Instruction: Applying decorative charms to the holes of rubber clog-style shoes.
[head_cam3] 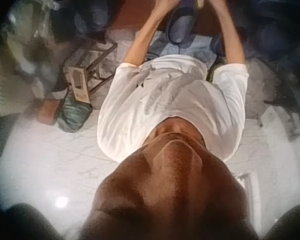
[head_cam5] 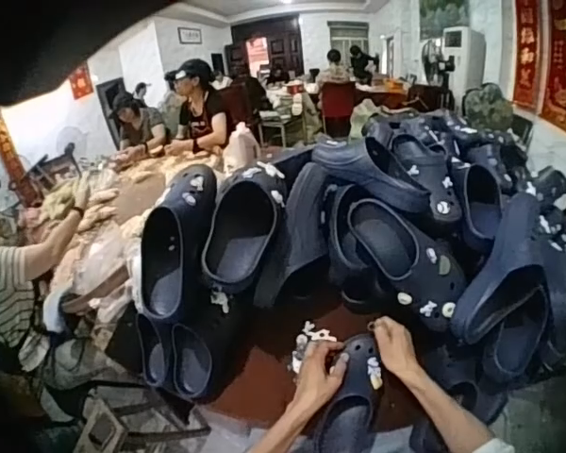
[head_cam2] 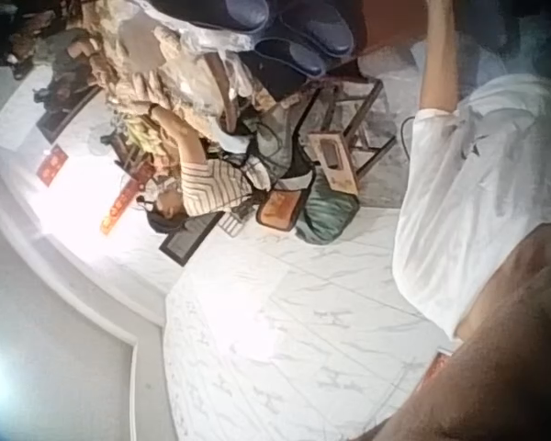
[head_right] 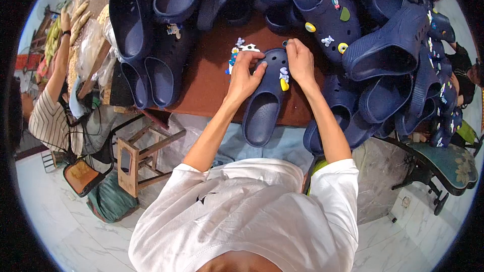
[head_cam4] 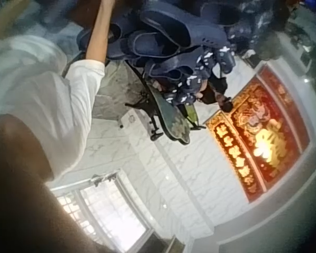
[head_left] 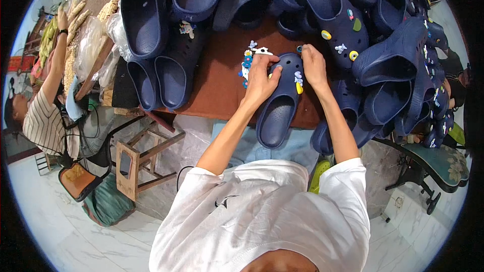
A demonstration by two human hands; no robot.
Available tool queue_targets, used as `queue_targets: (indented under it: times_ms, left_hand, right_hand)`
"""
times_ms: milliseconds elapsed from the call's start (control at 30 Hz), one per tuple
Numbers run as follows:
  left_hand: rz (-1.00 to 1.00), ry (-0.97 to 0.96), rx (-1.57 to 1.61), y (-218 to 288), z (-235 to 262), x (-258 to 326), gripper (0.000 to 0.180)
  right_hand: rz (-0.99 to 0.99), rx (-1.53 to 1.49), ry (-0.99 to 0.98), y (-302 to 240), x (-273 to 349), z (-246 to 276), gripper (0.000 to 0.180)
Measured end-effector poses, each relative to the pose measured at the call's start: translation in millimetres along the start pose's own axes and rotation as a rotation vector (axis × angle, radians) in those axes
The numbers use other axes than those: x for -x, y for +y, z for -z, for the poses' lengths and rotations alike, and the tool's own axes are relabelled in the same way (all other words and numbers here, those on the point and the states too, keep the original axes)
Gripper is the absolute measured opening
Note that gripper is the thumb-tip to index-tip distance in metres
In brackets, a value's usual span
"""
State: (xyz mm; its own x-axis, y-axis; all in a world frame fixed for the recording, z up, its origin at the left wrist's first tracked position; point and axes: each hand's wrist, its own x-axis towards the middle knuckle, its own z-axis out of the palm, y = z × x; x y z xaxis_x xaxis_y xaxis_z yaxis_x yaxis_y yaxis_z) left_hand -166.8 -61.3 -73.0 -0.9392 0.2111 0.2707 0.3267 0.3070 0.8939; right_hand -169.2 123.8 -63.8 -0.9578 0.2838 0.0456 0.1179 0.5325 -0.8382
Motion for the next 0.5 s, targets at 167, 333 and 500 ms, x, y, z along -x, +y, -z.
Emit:
queue_targets:
  times_ms: [167,333,500]
  left_hand:
    - [0.060,-0.052,-0.034,3,3,-4,0.037]
    - [0.190,-0.076,-0.091,-2,3,-13,0.042]
    - [0.141,-0.055,-0.142,-1,3,-12,0.039]
  right_hand:
    - [0.149,0.187,-0.010,-20,-7,-5,0.031]
    - [0.305,0.340,-0.036,-35,-19,-21,0.026]
    - [0.378,0.232,-0.164,-35,-24,-26,0.022]
